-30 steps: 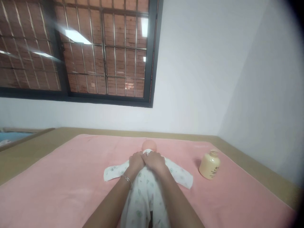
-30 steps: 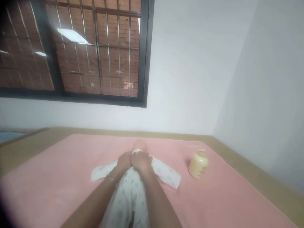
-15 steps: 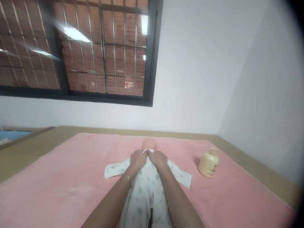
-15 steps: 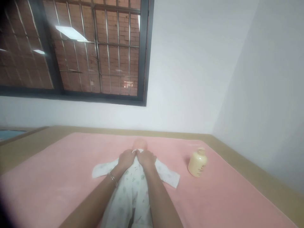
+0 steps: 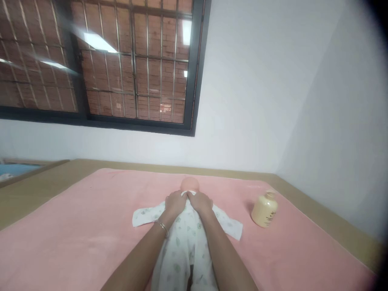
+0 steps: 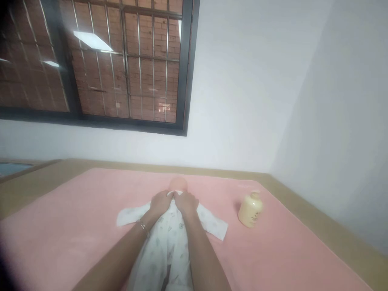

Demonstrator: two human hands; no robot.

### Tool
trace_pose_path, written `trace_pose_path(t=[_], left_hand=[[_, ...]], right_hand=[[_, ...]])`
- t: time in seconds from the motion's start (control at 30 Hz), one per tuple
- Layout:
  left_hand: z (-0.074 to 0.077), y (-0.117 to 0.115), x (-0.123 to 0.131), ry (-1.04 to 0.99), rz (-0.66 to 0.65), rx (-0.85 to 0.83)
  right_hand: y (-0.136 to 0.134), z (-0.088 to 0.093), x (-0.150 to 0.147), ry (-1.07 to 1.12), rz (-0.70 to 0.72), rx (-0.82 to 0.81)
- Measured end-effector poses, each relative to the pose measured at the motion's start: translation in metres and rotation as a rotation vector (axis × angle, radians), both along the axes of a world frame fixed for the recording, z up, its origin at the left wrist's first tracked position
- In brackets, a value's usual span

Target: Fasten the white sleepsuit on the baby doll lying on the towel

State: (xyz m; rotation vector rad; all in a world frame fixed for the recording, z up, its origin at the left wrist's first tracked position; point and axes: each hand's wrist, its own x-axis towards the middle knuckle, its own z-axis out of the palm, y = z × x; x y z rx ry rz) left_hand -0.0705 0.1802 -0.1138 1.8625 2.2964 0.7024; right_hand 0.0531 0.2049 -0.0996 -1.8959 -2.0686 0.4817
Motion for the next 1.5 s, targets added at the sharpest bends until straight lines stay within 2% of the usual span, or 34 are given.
trace_pose_path(t=[0.3, 0.9, 1.37, 1.5], left_hand=[[-0.002, 0.000, -0.001, 0.010, -0.001, 0.015], [-0.004, -0.003, 0.001, -0.038, 0.008, 0.039], [-0.004, -0.005, 0.002, -0.053, 0.015, 0.052], [0.000, -0.008, 0.004, -0.033, -0.001, 0.062]], right_hand=[[0.004, -0.007, -0.002, -0.009, 0.001, 0.011], [0.000, -0.007, 0.001, -0.027, 0.000, 0.012], [-0.003, -0.002, 0.000, -0.082, 0.026, -0.016], [-0.010, 0.008, 0.001, -0.114, 0.071, -0.029]])
